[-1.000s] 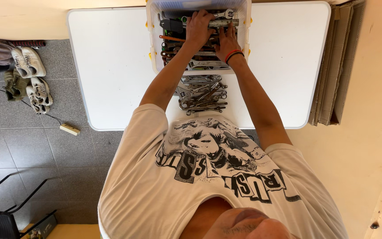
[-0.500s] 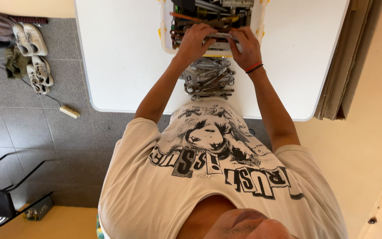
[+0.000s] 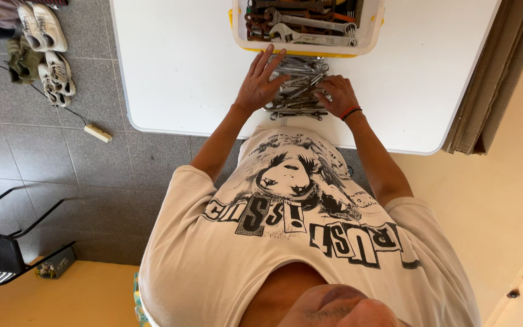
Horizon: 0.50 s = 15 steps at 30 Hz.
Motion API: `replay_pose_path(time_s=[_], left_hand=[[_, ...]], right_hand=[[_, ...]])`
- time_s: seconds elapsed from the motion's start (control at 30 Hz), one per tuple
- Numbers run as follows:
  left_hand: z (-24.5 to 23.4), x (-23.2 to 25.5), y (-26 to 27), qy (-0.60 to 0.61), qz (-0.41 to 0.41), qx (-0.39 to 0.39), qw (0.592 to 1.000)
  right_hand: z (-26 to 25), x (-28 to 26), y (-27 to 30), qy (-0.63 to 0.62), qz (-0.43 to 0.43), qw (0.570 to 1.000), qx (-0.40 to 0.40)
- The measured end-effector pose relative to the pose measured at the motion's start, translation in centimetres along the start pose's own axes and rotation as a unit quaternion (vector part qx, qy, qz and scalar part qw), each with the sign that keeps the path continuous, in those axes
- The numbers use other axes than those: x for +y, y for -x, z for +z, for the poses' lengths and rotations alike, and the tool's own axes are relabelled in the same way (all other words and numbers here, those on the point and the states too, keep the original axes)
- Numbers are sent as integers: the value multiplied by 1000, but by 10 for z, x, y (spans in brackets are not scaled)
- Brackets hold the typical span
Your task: The person sorts wrenches and other hand tools laid out on a white folding table and arranges them inside a plastic toolbox, then places the blue lid on the toolbox and presses it closed.
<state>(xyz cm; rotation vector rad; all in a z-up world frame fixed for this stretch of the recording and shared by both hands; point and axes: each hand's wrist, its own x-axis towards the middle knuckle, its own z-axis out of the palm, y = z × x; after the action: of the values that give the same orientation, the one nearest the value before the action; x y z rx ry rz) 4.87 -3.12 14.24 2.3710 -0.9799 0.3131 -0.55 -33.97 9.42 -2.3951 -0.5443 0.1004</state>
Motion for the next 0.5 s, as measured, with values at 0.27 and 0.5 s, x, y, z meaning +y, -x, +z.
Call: replay_pose_path(time_s=[0.27, 0.5], left_hand=[[55, 9, 75, 94, -167, -132, 973], [90, 24, 103, 77, -237, -111, 962]], right_hand=[[59, 9, 28, 72, 22, 994, -78], [65, 20, 23, 90, 25, 990, -104]])
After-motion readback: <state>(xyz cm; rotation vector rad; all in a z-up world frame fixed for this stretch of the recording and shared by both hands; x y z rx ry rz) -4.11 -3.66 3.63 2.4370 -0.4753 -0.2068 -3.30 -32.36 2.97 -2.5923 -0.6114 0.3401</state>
